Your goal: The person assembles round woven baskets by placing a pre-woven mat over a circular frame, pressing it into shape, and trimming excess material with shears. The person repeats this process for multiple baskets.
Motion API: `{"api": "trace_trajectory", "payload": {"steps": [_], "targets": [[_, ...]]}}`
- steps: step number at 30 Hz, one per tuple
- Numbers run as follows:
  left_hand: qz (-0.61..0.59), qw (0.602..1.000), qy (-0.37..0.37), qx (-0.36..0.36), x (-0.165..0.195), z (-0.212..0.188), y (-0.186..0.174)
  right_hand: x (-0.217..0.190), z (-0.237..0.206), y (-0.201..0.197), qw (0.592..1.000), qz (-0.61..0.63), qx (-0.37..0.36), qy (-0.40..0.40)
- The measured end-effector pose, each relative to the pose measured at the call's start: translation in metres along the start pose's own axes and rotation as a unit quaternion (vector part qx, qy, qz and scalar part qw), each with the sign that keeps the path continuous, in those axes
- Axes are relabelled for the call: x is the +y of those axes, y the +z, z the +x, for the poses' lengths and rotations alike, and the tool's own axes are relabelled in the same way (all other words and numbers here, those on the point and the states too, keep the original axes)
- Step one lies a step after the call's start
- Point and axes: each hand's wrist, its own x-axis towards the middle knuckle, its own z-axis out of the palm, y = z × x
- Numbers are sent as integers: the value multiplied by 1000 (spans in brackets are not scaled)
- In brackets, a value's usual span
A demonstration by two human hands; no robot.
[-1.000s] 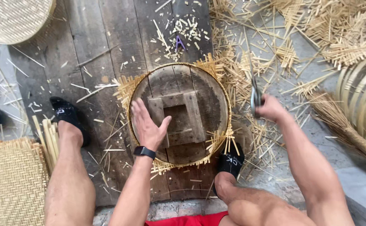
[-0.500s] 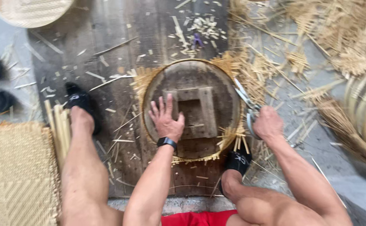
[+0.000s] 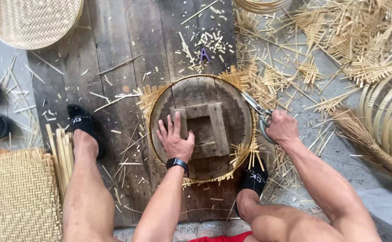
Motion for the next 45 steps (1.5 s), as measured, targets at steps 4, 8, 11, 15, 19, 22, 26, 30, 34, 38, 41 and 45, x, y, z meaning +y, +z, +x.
{"api": "trace_trajectory", "payload": {"steps": [4,8,11,15,19,22,26,30,34,38,41,45], "targets": [[-62,998,-24,4,-1,-2,1,-3,22,-14,999,-31,-10,-37],[-46,996,-64,-45,-1,2,-3,-13,59,-6,990,-63,77,-103],[-33,995,-49,-79,-3,17,-11,-1,51,13,994,6,59,-87],[-28,992,53,-110,-2,41,-19,25,3,30,996,36,65,-40],[1,994,64,-90,6,49,-19,15,2,26,962,18,248,-109],[2,994,66,-86,7,49,-20,-1,25,19,944,-10,297,-147],[6,994,78,-82,3,49,-20,-2,32,8,999,21,-23,-16],[9,994,70,-81,0,50,-17,-3,43,-7,998,-1,-48,-34],[5,994,70,-80,-1,52,-16,-23,79,-20,995,-25,-12,-95],[-3,992,70,-104,-6,56,-18,-28,91,-19,996,-20,-44,-79],[-9,988,82,-128,-11,61,-21,-17,92,-10,994,-37,-52,-93],[15,976,130,-177,-16,83,-25,6,83,3,997,29,-31,-62]]}}
